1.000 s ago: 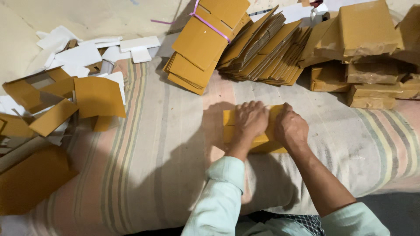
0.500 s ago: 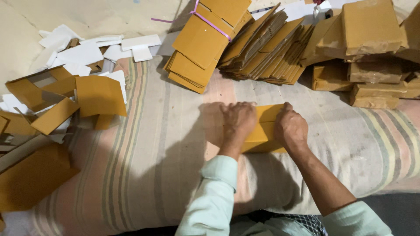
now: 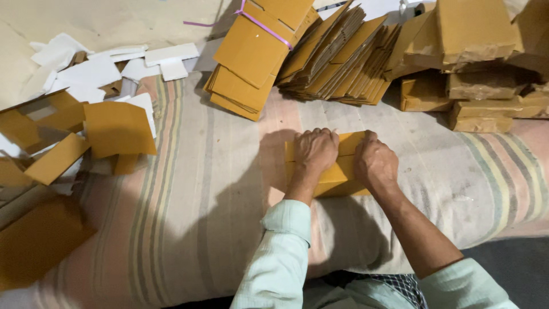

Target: The person folds flat yellow cardboard boxes into open three-dimensional boxes by hand, pressing the creases and tucking the side flaps into place on a padded cushion surface. Finished folded boxes are set aside in a pile while more flat blanks are taken from stacks nearby.

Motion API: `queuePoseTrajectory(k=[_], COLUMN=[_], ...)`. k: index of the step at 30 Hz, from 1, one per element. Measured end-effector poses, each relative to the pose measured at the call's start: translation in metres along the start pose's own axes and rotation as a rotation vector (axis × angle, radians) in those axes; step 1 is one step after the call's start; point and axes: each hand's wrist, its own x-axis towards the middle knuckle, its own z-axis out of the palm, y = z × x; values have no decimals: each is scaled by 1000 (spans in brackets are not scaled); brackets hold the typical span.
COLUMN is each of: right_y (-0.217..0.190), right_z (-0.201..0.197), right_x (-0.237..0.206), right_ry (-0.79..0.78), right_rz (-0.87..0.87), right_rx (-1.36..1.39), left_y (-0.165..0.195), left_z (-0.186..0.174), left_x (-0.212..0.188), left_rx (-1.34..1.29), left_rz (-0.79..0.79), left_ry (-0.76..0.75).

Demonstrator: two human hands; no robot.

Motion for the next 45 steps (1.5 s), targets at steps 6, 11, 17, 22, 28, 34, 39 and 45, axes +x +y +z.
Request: queuePoseTrajectory(k=[6,11,17,22,28,34,39,45], right_y=[3,3,7,12,4,0,8,6], right_z=[3,5,11,11,1,-5,2,1], right_x=[-6,0,4,4,6,2,1,1], right_ry=[-1,-133,-238,-220,-256,-234,-139,-190], right_rz=[-25,4,59,46,94,114,7,13], right_rx=[-9,-33,-24,61,43,35,37,18], left_y=[-25,-32,-44,-25,26,41,14,-14], left_z=[-22,-28,-12,-12,-36,-37,-29,-35], left_x=[-20,-42,-77,-116,-127,-121,-120,-125], left_rx=[13,-2,82,161,189,121,105,84], left_rz=[-106,-259,-120,78,222,273,194,79], left_ry=[41,-58,91,158,-11,42,106,157])
